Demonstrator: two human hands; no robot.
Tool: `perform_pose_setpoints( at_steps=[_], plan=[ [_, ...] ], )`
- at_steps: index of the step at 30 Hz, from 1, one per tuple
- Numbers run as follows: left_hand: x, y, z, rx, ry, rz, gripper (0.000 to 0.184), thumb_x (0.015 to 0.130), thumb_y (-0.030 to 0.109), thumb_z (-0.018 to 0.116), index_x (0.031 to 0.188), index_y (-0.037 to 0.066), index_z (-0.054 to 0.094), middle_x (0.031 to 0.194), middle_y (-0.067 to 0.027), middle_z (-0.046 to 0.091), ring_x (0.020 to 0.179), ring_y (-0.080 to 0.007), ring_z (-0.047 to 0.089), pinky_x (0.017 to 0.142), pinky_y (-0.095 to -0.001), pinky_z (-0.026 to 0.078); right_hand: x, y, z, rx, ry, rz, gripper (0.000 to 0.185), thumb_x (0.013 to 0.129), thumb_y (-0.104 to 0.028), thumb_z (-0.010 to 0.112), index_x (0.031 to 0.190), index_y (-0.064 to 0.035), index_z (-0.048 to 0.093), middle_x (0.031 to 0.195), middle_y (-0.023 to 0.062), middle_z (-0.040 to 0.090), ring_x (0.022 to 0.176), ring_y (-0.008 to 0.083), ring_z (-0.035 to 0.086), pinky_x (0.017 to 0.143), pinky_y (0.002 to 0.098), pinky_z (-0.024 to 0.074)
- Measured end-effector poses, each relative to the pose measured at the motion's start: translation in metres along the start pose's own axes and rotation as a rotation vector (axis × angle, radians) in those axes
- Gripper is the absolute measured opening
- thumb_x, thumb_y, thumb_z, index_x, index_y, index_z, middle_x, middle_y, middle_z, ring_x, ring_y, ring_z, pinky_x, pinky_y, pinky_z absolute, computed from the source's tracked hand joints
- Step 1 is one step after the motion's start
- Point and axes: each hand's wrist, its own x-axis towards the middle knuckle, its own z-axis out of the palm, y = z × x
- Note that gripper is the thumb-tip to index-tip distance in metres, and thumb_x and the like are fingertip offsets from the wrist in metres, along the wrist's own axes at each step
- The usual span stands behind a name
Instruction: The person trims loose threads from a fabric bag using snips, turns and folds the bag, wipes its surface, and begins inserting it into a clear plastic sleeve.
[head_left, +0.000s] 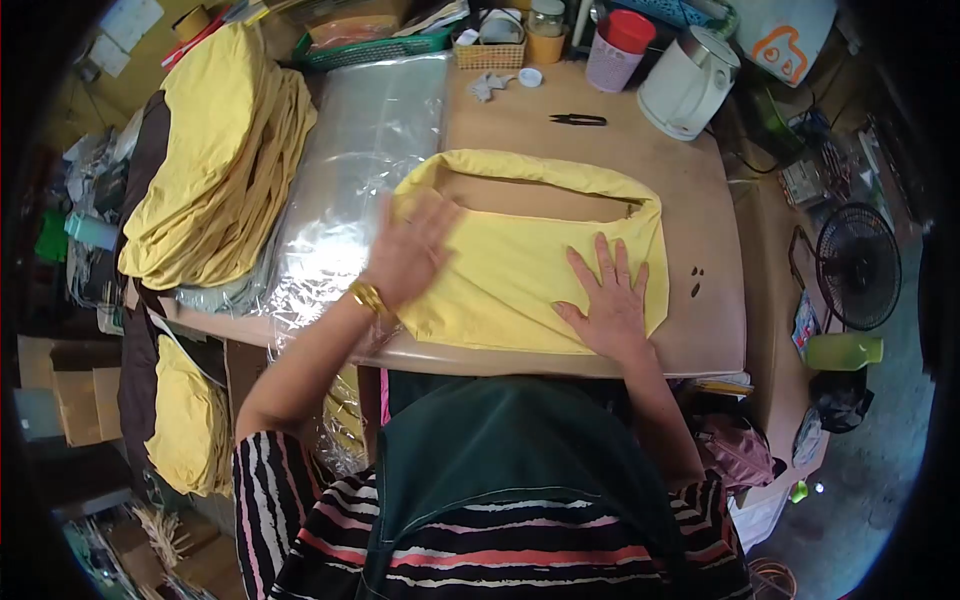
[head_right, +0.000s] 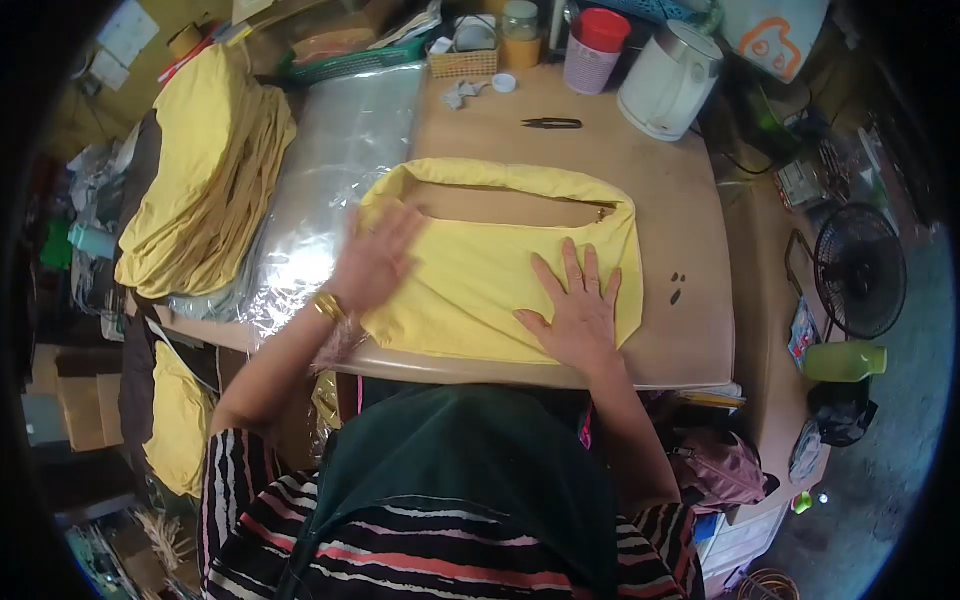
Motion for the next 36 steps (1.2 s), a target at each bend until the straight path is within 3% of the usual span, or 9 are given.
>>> perform_pose_setpoints(
  at_steps=[4, 6, 9, 11, 13, 19, 21, 29, 36],
  plan=[
    [-0.016, -0.052, -0.046, 0.066, 0.137, -0.295, 0.064, 0.088, 0.029, 0.061, 0.145, 0.015, 0.037, 0.15, -0.0151, 0.034, 0.143, -0.0391, 0.019, 0.111, -0.0632, 0.014, -0.004, 0.035, -0.003, -0.015, -0.003, 0.029, 0.076, 0.082, -0.058, 0.061, 0.147, -0.0255, 0.037, 0.156, 0.014, 0.022, 0.144, 0.0398, 0.016, 0.107, 0.0703, 0.0112],
    [-0.039, -0.025, -0.064, -0.607, 0.259, 0.058, 0.063, 0.082, 0.023, 0.068, 0.139, 0.016, 0.044, 0.139, -0.0174, 0.045, 0.135, -0.037, 0.033, 0.109, -0.0558, 0.025, 0.0, 0.042, -0.012, -0.043, -0.014, 0.051, 0.077, 0.082, -0.058, 0.061, 0.147, -0.0251, 0.036, 0.156, 0.0137, 0.022, 0.144, 0.0401, 0.016, 0.106, 0.0712, 0.0114],
    [-0.064, 0.03, -0.054, -0.544, 0.097, 0.221, 0.055, 0.078, 0.018, 0.07, 0.13, 0.015, 0.051, 0.122, -0.0103, 0.053, 0.11, -0.0297, 0.052, 0.093, -0.0452, 0.039, 0.019, 0.031, -0.035, -0.129, -0.181, 0.051, 0.067, 0.086, -0.046, 0.062, 0.144, -0.0183, 0.041, 0.153, 0.0153, 0.028, 0.141, 0.0387, 0.025, 0.11, 0.0623, 0.0205],
    [-0.063, 0.044, -0.042, -0.531, 0.304, 0.183, 0.045, 0.074, 0.01, 0.07, 0.117, 0.014, 0.059, 0.107, -0.0059, 0.057, 0.092, -0.0241, 0.056, 0.081, -0.0397, 0.043, 0.044, -0.002, -0.024, 0.384, 0.068, -0.153, 0.053, 0.091, -0.03, 0.059, 0.138, -0.0087, 0.046, 0.149, 0.0176, 0.036, 0.136, 0.0366, 0.035, 0.111, 0.0476, 0.0302],
    [-0.057, 0.034, -0.032, -0.564, 0.311, 0.171, 0.041, 0.072, 0.009, 0.07, 0.112, 0.014, 0.061, 0.102, -0.0056, 0.058, 0.09, -0.0243, 0.056, 0.079, -0.0388, 0.043, 0.073, -0.045, -0.014, 0.706, 0.014, -0.275, 0.042, 0.093, -0.019, 0.056, 0.132, -0.0028, 0.051, 0.144, 0.0189, 0.042, 0.133, 0.0348, 0.041, 0.108, 0.0373, 0.0351],
    [-0.063, 0.026, -0.014, -0.543, 0.363, 0.224, 0.021, 0.066, 0.006, 0.069, 0.078, 0.011, 0.052, 0.081, -0.0052, 0.048, 0.077, -0.0241, 0.053, 0.071, -0.0355, 0.044, 0.11, -0.089, 0.032, 0.557, -0.029, -0.437, 0.054, 0.097, -0.032, 0.051, 0.145, -0.0115, 0.037, 0.153, 0.0162, 0.029, 0.141, 0.0341, 0.026, 0.116, 0.0461, 0.0206],
    [-0.056, 0.035, -0.024, -0.512, 0.406, 0.201, 0.02, 0.066, 0.006, 0.068, 0.078, 0.011, 0.053, 0.082, -0.0052, 0.047, 0.077, -0.0237, 0.052, 0.07, -0.0349, 0.044, 0.105, -0.092, 0.035, 0.206, 0.04, -0.512, 0.06, 0.095, -0.045, 0.049, 0.146, -0.0176, 0.035, 0.154, 0.0156, 0.027, 0.142, 0.0352, 0.022, 0.117, 0.0481, 0.0167],
    [-0.061, 0.025, -0.013, -0.561, 0.242, 0.367, 0.016, 0.072, 0.01, 0.068, 0.081, 0.013, 0.056, 0.092, -0.0033, 0.053, 0.083, -0.0208, 0.054, 0.073, -0.035, 0.042, 0.107, -0.089, 0.033, 0.158, 0.012, -0.548, 0.069, 0.089, -0.052, 0.055, 0.147, -0.0223, 0.035, 0.154, 0.0141, 0.026, 0.143, 0.0361, 0.02, 0.117, 0.0499, 0.0154],
    [-0.053, 0.026, -0.038, -0.755, 0.19, 0.379, 0.028, 0.077, 0.016, 0.07, 0.104, 0.013, 0.067, 0.097, -0.0017, 0.059, 0.089, -0.0202, 0.057, 0.076, -0.0344, 0.048, 0.107, -0.087, 0.033, 0.172, -0.031, -0.556, 0.073, 0.086, -0.05, 0.06, 0.147, -0.0215, 0.035, 0.154, 0.014, 0.026, 0.143, 0.0367, 0.019, 0.117, 0.0505, 0.0154]
  ],
)
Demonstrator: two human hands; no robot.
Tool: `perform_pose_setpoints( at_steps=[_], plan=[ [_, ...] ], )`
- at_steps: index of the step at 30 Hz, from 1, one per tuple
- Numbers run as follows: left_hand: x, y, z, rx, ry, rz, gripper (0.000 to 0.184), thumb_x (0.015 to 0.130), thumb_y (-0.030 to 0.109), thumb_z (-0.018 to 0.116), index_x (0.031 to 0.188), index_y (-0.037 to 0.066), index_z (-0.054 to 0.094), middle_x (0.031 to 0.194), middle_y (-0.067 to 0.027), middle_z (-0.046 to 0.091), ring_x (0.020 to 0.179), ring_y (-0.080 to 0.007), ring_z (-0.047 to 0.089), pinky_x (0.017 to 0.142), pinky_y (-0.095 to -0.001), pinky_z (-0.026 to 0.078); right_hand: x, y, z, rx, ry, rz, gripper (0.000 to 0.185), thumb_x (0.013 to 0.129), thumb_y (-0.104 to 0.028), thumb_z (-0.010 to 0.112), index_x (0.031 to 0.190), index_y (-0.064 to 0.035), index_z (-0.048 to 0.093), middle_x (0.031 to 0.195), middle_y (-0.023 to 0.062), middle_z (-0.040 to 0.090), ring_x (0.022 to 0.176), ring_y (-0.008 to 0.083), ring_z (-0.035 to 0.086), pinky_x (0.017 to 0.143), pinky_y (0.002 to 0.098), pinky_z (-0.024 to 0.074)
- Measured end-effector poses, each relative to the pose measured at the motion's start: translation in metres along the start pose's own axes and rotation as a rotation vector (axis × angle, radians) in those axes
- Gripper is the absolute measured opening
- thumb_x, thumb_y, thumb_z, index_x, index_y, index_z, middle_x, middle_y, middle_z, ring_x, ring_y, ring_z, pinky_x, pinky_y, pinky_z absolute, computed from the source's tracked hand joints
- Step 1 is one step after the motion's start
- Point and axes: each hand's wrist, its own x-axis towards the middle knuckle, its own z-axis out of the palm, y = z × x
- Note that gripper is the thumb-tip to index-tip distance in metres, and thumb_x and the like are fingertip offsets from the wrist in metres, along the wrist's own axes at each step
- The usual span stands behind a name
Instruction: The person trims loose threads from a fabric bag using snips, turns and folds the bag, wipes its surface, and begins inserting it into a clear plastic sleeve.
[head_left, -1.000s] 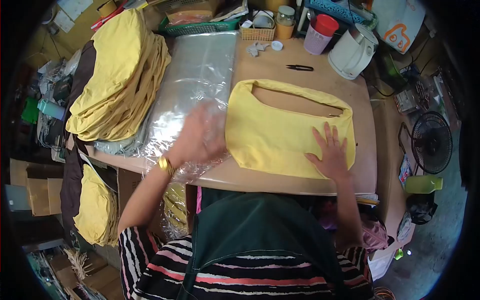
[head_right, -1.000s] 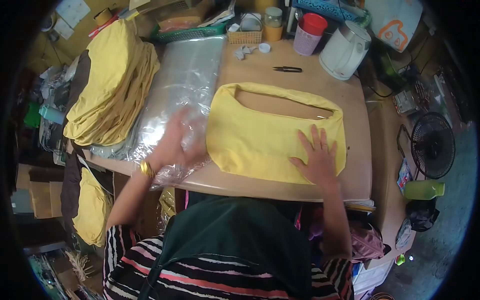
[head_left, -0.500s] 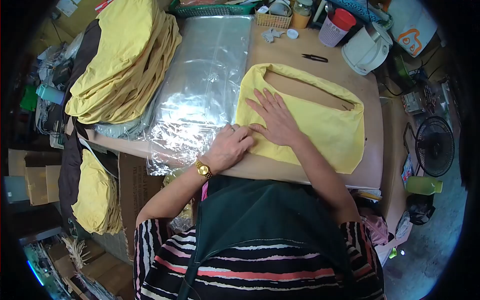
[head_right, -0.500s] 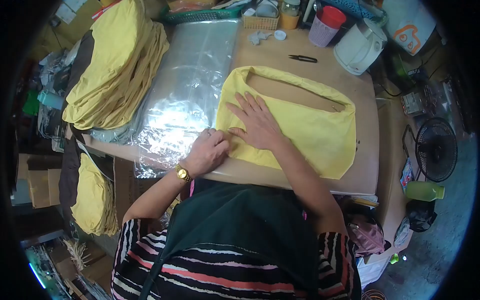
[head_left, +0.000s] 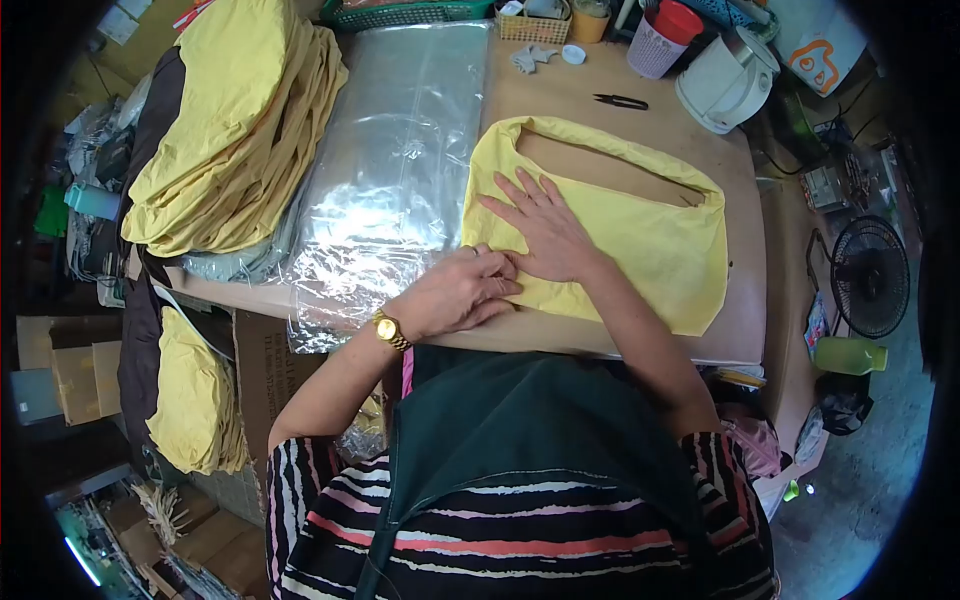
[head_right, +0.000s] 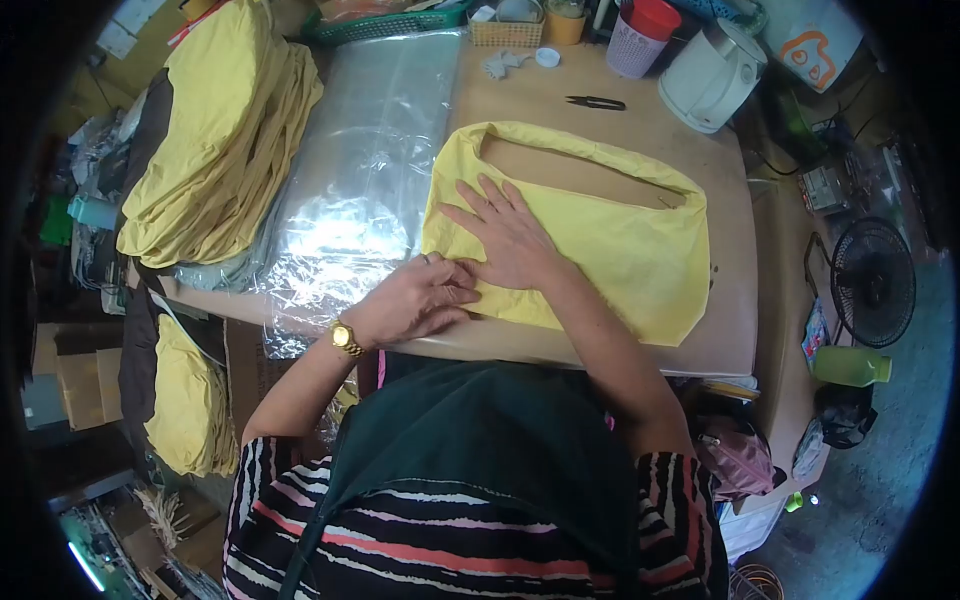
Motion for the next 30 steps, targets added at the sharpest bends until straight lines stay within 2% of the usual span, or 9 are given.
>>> perform_pose_setpoints(
  at_steps=[7, 9, 14, 16, 18, 20, 26, 28, 30],
  plan=[
    [-0.006, -0.01, -0.006, 0.205, -0.076, 0.037, 0.013, 0.078, 0.016, 0.062, 0.089, 0.008, 0.062, 0.088, -0.0044, 0.053, 0.086, -0.0204, 0.057, 0.073, -0.034, 0.049, -0.027, -0.007, -0.032, 0.374, -0.029, 0.053, 0.071, 0.085, -0.049, 0.062, 0.146, -0.0212, 0.037, 0.154, 0.0135, 0.026, 0.144, 0.0367, 0.018, 0.116, 0.0549, 0.0126],
    [-0.01, -0.008, -0.007, 0.262, -0.041, 0.072, 0.01, 0.077, 0.015, 0.061, 0.086, 0.009, 0.061, 0.087, -0.0041, 0.052, 0.084, -0.0199, 0.056, 0.071, -0.0334, 0.048, -0.054, -0.025, -0.049, -0.023, -0.006, 0.184, 0.07, 0.085, -0.051, 0.06, 0.145, -0.0216, 0.039, 0.155, 0.0117, 0.026, 0.144, 0.0365, 0.017, 0.113, 0.063, 0.0086],
    [-0.019, -0.004, 0.003, 0.351, 0.068, 0.132, 0.007, 0.075, 0.012, 0.06, 0.081, 0.009, 0.058, 0.083, -0.004, 0.05, 0.08, -0.0199, 0.054, 0.064, -0.0316, 0.046, -0.087, -0.01, -0.025, -0.103, -0.052, 0.313, 0.073, 0.083, -0.056, 0.059, 0.146, -0.0239, 0.038, 0.155, 0.01, 0.026, 0.144, 0.0357, 0.016, 0.11, 0.0678, 0.0058],
    [-0.007, 0.011, -0.006, 0.362, 0.196, -0.127, 0.009, 0.074, 0.008, 0.06, 0.082, 0.007, 0.057, 0.085, -0.0049, 0.051, 0.082, -0.0227, 0.054, 0.068, -0.0346, 0.046, -0.085, -0.011, -0.03, -0.104, -0.037, 0.323, 0.075, 0.082, -0.058, 0.059, 0.146, -0.0242, 0.038, 0.155, 0.0099, 0.026, 0.144, 0.0355, 0.016, 0.111, 0.0671, 0.0057],
    [0.007, 0.028, -0.033, 0.317, 0.088, -0.482, 0.03, 0.084, 0.008, 0.059, 0.113, 0.001, 0.058, 0.117, -0.0154, 0.055, 0.106, -0.0314, 0.054, 0.09, -0.0444, 0.044, -0.082, -0.019, -0.035, -0.06, -0.053, 0.326, 0.076, 0.081, -0.055, 0.063, 0.145, -0.0222, 0.04, 0.156, 0.0105, 0.023, 0.144, 0.037, 0.016, 0.112, 0.0654, 0.0065],
    [0.037, 0.039, -0.008, 0.431, 0.15, -0.394, 0.053, 0.092, 0.032, 0.056, 0.135, 0.003, 0.046, 0.142, -0.0198, 0.041, 0.13, -0.0356, 0.041, 0.106, -0.0558, 0.032, -0.073, -0.028, -0.022, -0.052, -0.043, 0.313, 0.074, 0.082, -0.057, 0.061, 0.144, -0.0224, 0.041, 0.155, 0.0102, 0.026, 0.144, 0.0361, 0.018, 0.112, 0.0648, 0.0066],
    [0.056, -0.012, 0.054, 0.576, 0.03, -0.594, 0.075, 0.092, 0.062, 0.036, 0.149, 0.013, 0.031, 0.155, -0.0149, 0.026, 0.144, -0.0347, 0.019, 0.11, -0.0684, 0.006, -0.1, -0.021, -0.032, -0.062, -0.16, 0.344, 0.067, 0.086, -0.056, 0.055, 0.142, -0.0207, 0.043, 0.155, 0.0101, 0.026, 0.144, 0.0321, 0.02, 0.113, 0.063, 0.0084],
    [0.053, -0.013, 0.045, 0.536, -0.008, -0.627, 0.073, 0.093, 0.057, 0.041, 0.15, 0.014, 0.028, 0.156, -0.0131, 0.022, 0.146, -0.0328, 0.014, 0.11, -0.0678, 0.007, -0.139, 0.006, -0.029, -0.26, 0.122, 0.667, 0.063, 0.087, -0.057, 0.055, 0.136, -0.0187, 0.051, 0.156, 0.0106, 0.024, 0.145, 0.0304, 0.018, 0.112, 0.0646, 0.0071],
    [0.047, -0.019, 0.038, 0.315, 0.086, -0.562, 0.06, 0.092, 0.045, 0.054, 0.142, 0.013, 0.044, 0.149, -0.0131, 0.038, 0.142, -0.033, 0.027, 0.11, -0.0676, 0.007, -0.163, 0.024, -0.039, -0.275, 0.1, 0.679, 0.052, 0.085, -0.048, 0.063, 0.125, -0.0153, 0.061, 0.148, 0.0127, 0.039, 0.136, 0.0298, 0.038, 0.112, 0.0568, 0.0232]
  ],
)
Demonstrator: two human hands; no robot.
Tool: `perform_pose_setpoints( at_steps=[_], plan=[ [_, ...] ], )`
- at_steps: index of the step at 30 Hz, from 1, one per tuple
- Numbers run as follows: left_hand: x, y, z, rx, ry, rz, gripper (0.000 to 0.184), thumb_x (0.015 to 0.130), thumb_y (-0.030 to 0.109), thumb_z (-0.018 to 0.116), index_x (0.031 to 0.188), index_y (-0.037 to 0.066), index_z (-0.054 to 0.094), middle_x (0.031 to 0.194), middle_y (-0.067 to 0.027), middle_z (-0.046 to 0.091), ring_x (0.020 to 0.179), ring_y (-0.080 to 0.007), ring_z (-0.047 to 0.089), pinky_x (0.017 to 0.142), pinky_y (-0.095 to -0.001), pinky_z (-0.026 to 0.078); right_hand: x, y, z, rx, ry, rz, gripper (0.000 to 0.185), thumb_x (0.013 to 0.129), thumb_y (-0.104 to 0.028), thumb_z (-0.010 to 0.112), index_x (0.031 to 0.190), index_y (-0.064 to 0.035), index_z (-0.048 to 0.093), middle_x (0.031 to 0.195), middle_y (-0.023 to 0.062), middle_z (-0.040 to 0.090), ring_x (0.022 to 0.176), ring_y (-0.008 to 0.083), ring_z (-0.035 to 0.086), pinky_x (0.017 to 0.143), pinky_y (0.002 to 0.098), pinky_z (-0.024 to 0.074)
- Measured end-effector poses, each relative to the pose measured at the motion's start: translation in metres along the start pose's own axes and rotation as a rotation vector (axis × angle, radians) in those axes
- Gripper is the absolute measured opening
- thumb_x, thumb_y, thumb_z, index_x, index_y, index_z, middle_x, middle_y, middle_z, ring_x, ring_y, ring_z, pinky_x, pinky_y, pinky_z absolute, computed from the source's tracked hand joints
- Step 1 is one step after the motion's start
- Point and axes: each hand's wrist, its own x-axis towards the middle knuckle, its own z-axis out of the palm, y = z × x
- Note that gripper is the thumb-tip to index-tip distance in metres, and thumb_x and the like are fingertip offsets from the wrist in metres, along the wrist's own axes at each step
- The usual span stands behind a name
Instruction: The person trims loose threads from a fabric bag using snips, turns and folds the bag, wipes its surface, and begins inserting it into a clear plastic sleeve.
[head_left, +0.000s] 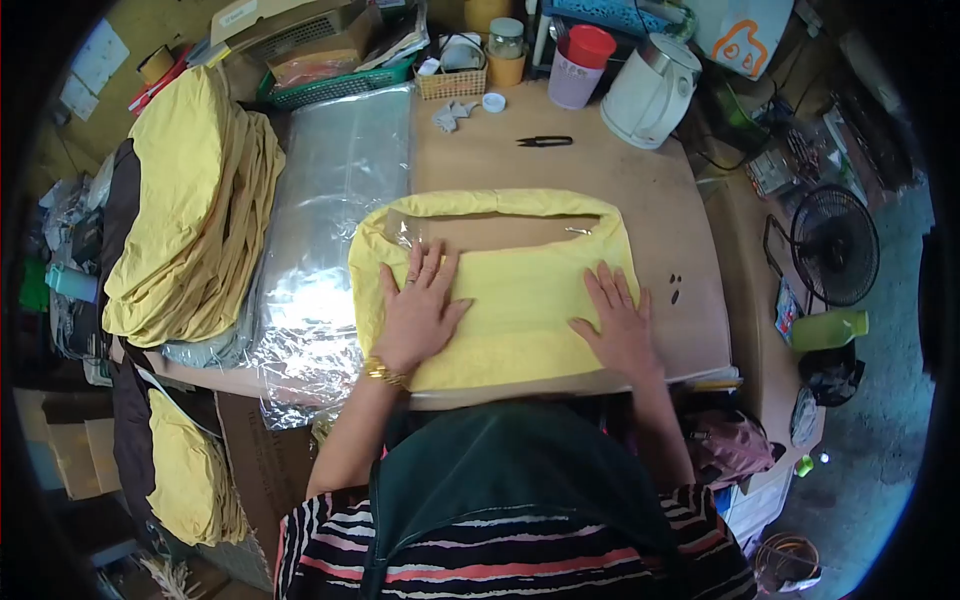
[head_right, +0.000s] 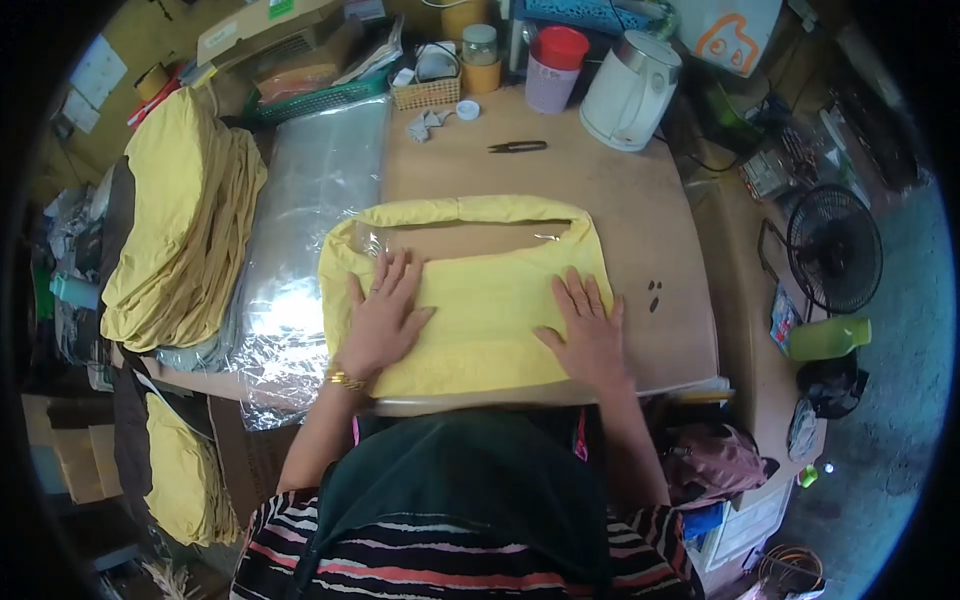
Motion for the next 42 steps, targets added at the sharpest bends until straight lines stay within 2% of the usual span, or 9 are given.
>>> perform_pose_setpoints(
  at_steps=[2, 5, 8, 13, 24, 28, 31, 38, 42],
  plan=[
    [0.0, -0.007, -0.062, -0.418, -0.097, -0.079, 0.037, 0.089, 0.023, 0.063, 0.123, 0.009, 0.062, 0.134, -0.0116, 0.055, 0.131, -0.0332, 0.046, 0.113, -0.0614, 0.007, 0.024, 0.024, -0.026, 0.228, -0.098, 0.043, 0.044, 0.085, -0.04, 0.065, 0.119, -0.0118, 0.063, 0.138, 0.0135, 0.048, 0.126, 0.0307, 0.047, 0.106, 0.0506, 0.0327],
    [-0.027, 0.043, -0.176, -0.491, 0.779, 0.059, 0.017, 0.085, 0.011, 0.064, 0.098, 0.001, 0.068, 0.1, -0.015, 0.066, 0.085, -0.0242, 0.061, 0.081, -0.0353, 0.048, 0.093, 0.006, -0.061, 0.576, 0.171, 0.002, 0.025, 0.085, -0.018, 0.067, 0.105, -0.0029, 0.066, 0.109, 0.0158, 0.065, 0.099, 0.0335, 0.063, 0.087, 0.0391, 0.0487],
    [-0.053, 0.051, -0.236, -0.447, 1.397, 0.68, 0.021, 0.096, 0.021, 0.047, 0.1, 0.002, 0.053, 0.102, -0.0178, 0.056, 0.099, -0.0382, 0.055, 0.104, -0.0629, 0.028, 0.191, -0.036, -0.043, 0.695, 0.196, -0.261, 0.025, 0.086, -0.011, 0.061, 0.11, -0.0025, 0.062, 0.118, 0.0187, 0.06, 0.107, 0.0343, 0.06, 0.09, 0.0404, 0.0476],
    [-0.067, 0.056, -0.259, -0.446, 1.455, 0.768, 0.021, 0.093, 0.02, 0.051, 0.103, 0.001, 0.054, 0.101, -0.0175, 0.058, 0.096, -0.0365, 0.056, 0.096, -0.0575, 0.033, 0.343, -0.087, 0.078, 0.364, 0.314, -0.443, 0.033, 0.086, -0.009, 0.059, 0.119, -0.0091, 0.062, 0.127, 0.0204, 0.057, 0.11, 0.0353, 0.059, 0.093, 0.0412, 0.0476],
    [-0.064, 0.053, -0.243, -0.916, 0.996, 0.495, 0.028, 0.088, 0.017, 0.061, 0.11, 0.001, 0.056, 0.099, -0.0168, 0.06, 0.09, -0.0328, 0.06, 0.079, -0.0455, 0.044, 0.333, -0.088, 0.016, 0.305, -0.165, -0.086, 0.025, 0.089, -0.012, 0.055, 0.11, -0.0049, 0.067, 0.098, 0.0207, 0.067, 0.086, 0.0338, 0.067, 0.076, 0.0421, 0.0518],
    [-0.006, 0.064, -0.109, -0.706, 0.009, 0.227, 0.04, 0.088, 0.026, 0.063, 0.118, 0.0, 0.056, 0.116, -0.0171, 0.059, 0.103, -0.0351, 0.058, 0.084, -0.0459, 0.045, 0.281, -0.044, -0.017, 1.635, -0.248, 0.076, 0.031, 0.091, -0.008, 0.06, 0.12, -0.0001, 0.058, 0.097, 0.0059, 0.067, 0.085, 0.0137, 0.065, 0.072, 0.0284, 0.0524],
    [-0.005, 0.059, -0.005, -0.011, -0.002, 0.122, 0.068, 0.087, 0.058, 0.054, 0.14, 0.015, 0.045, 0.148, -0.0174, 0.034, 0.138, -0.0416, 0.027, 0.104, -0.0676, 0.024, 0.221, -0.04, -0.036, 1.809, -0.313, 0.128, 0.03, 0.089, -0.007, 0.062, 0.118, 0.001, 0.059, 0.097, 0.0062, 0.066, 0.085, 0.0134, 0.065, 0.075, 0.0261, 0.0524],
    [-0.018, 0.043, 0.016, 0.01, -0.099, 0.155, 0.079, 0.079, 0.07, 0.053, 0.144, 0.027, 0.042, 0.152, -0.0146, 0.029, 0.142, -0.0415, 0.019, 0.103, -0.0726, 0.018, 0.143, -0.024, -0.033, 1.341, -0.437, 0.03, 0.02, 0.091, -0.008, 0.061, 0.108, 0.0023, 0.063, 0.095, 0.0068, 0.067, 0.083, 0.0127, 0.064, 0.073, 0.0272, 0.0526],
    [-0.017, 0.041, 0.016, 0.017, -0.11, 0.156, 0.08, 0.078, 0.072, 0.054, 0.144, 0.028, 0.042, 0.15, -0.0154, 0.032, 0.142, -0.0408, 0.02, 0.104, -0.072, 0.017, 0.126, -0.071, 0.014, 0.745, -0.054, -0.451, 0.013, 0.082, 0.002, 0.059, 0.094, -0.0011, 0.065, 0.087, 0.0078, 0.061, 0.082, 0.0222, 0.061, 0.072, 0.0339, 0.0492]
  ],
)
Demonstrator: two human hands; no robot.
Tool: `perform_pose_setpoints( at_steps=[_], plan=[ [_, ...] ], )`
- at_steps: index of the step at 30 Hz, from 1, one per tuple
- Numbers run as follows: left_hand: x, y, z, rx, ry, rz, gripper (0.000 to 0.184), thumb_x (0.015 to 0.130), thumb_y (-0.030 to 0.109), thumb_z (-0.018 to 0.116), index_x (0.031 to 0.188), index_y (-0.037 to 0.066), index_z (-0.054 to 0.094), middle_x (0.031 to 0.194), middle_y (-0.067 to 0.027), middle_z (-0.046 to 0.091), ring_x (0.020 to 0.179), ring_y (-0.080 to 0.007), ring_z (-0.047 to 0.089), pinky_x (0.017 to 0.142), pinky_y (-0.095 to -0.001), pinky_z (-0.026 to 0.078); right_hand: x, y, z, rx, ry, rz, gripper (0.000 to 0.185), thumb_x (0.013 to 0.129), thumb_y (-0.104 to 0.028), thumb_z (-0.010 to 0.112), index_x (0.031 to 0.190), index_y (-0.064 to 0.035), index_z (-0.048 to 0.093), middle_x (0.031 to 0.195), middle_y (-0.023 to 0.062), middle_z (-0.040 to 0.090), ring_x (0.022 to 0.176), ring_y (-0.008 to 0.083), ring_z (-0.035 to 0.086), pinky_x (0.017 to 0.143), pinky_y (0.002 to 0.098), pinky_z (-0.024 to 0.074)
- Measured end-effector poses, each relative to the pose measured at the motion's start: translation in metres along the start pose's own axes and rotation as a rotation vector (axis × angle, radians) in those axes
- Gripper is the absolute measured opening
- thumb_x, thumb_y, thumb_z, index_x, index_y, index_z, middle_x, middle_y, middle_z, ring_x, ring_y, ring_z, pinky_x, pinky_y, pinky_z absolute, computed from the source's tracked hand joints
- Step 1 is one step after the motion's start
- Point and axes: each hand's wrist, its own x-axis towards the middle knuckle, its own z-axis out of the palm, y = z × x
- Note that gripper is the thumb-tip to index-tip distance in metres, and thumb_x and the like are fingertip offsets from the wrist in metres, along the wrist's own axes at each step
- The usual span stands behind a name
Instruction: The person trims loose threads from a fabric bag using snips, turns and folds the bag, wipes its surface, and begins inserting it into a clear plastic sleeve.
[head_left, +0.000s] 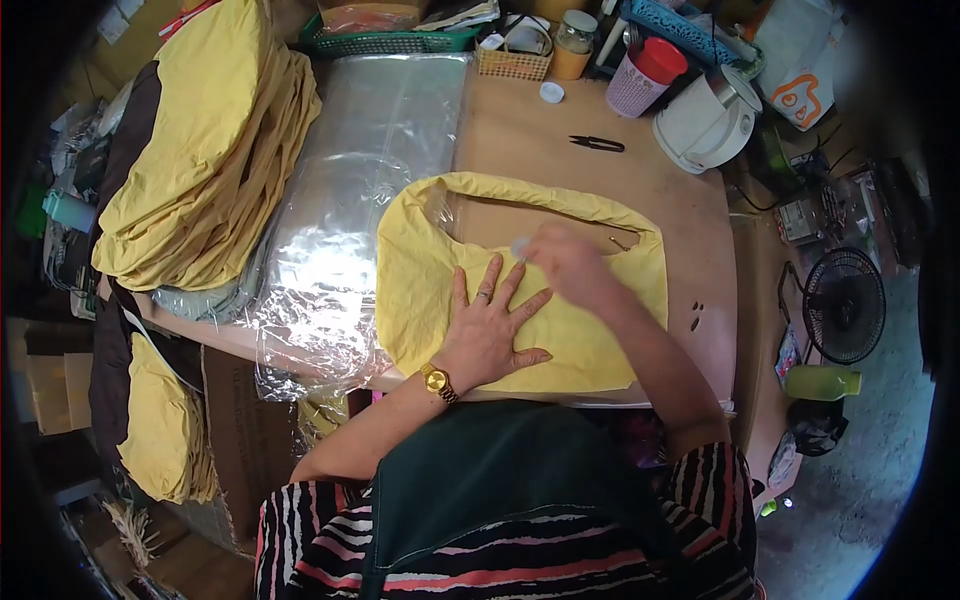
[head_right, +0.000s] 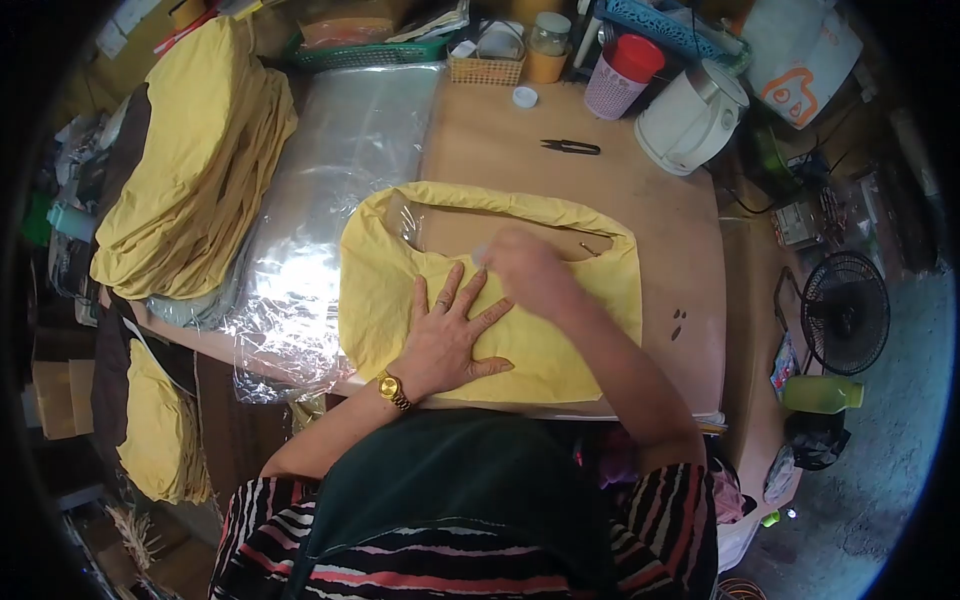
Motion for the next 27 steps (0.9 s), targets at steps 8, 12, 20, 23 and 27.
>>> perform_pose_setpoints(
  at_steps=[8, 12, 20, 23, 27],
  plan=[
    [0.0, -0.001, -0.001, -0.024, -0.007, 0.006, 0.078, 0.078, 0.07, 0.055, 0.143, 0.028, 0.043, 0.146, -0.0162, 0.036, 0.141, -0.0394, 0.023, 0.106, -0.0708, 0.015, -0.016, 0.013, -0.012, -0.247, -0.07, -0.288, 0.02, 0.067, 0.007, 0.058, 0.084, -0.0031, 0.062, 0.085, 0.0104, 0.056, 0.085, 0.0309, 0.055, 0.077, 0.04, 0.0436],
    [-0.001, -0.001, -0.001, -0.027, -0.037, -0.018, 0.078, 0.078, 0.069, 0.055, 0.143, 0.028, 0.042, 0.146, -0.0158, 0.036, 0.141, -0.0388, 0.023, 0.107, -0.0703, 0.014, -0.007, 0.006, -0.002, -0.259, -0.049, -0.32, 0.019, 0.068, 0.004, 0.058, 0.085, -0.004, 0.061, 0.086, 0.0098, 0.055, 0.088, 0.0298, 0.054, 0.08, 0.0394, 0.0428],
    [0.001, 0.0, -0.005, -0.013, -0.119, -0.019, 0.078, 0.081, 0.068, 0.053, 0.145, 0.026, 0.04, 0.149, -0.0164, 0.032, 0.142, -0.0389, 0.02, 0.108, -0.0701, 0.008, -0.005, 0.001, 0.005, -0.318, -0.065, -0.308, 0.017, 0.069, -0.002, 0.059, 0.086, -0.0048, 0.058, 0.088, 0.0099, 0.054, 0.089, 0.0288, 0.053, 0.081, 0.0389, 0.0423],
    [0.0, 0.0, -0.002, -0.038, -0.06, -0.017, 0.078, 0.081, 0.068, 0.053, 0.145, 0.026, 0.039, 0.149, -0.0165, 0.032, 0.142, -0.0392, 0.02, 0.107, -0.0707, 0.009, -0.011, 0.0, 0.006, -0.338, -0.034, -0.257, 0.017, 0.069, -0.002, 0.06, 0.085, -0.0041, 0.058, 0.087, 0.0102, 0.053, 0.088, 0.029, 0.053, 0.08, 0.0389, 0.0426],
    [0.002, 0.001, -0.005, -0.02, -0.075, 0.005, 0.08, 0.08, 0.069, 0.053, 0.146, 0.026, 0.038, 0.149, -0.0167, 0.031, 0.142, -0.0394, 0.02, 0.107, -0.0711, 0.009, -0.013, 0.001, 0.005, -0.376, -0.02, -0.194, 0.016, 0.069, -0.003, 0.06, 0.085, -0.0038, 0.058, 0.087, 0.0106, 0.054, 0.089, 0.0296, 0.053, 0.081, 0.0393, 0.0429]
  ],
)
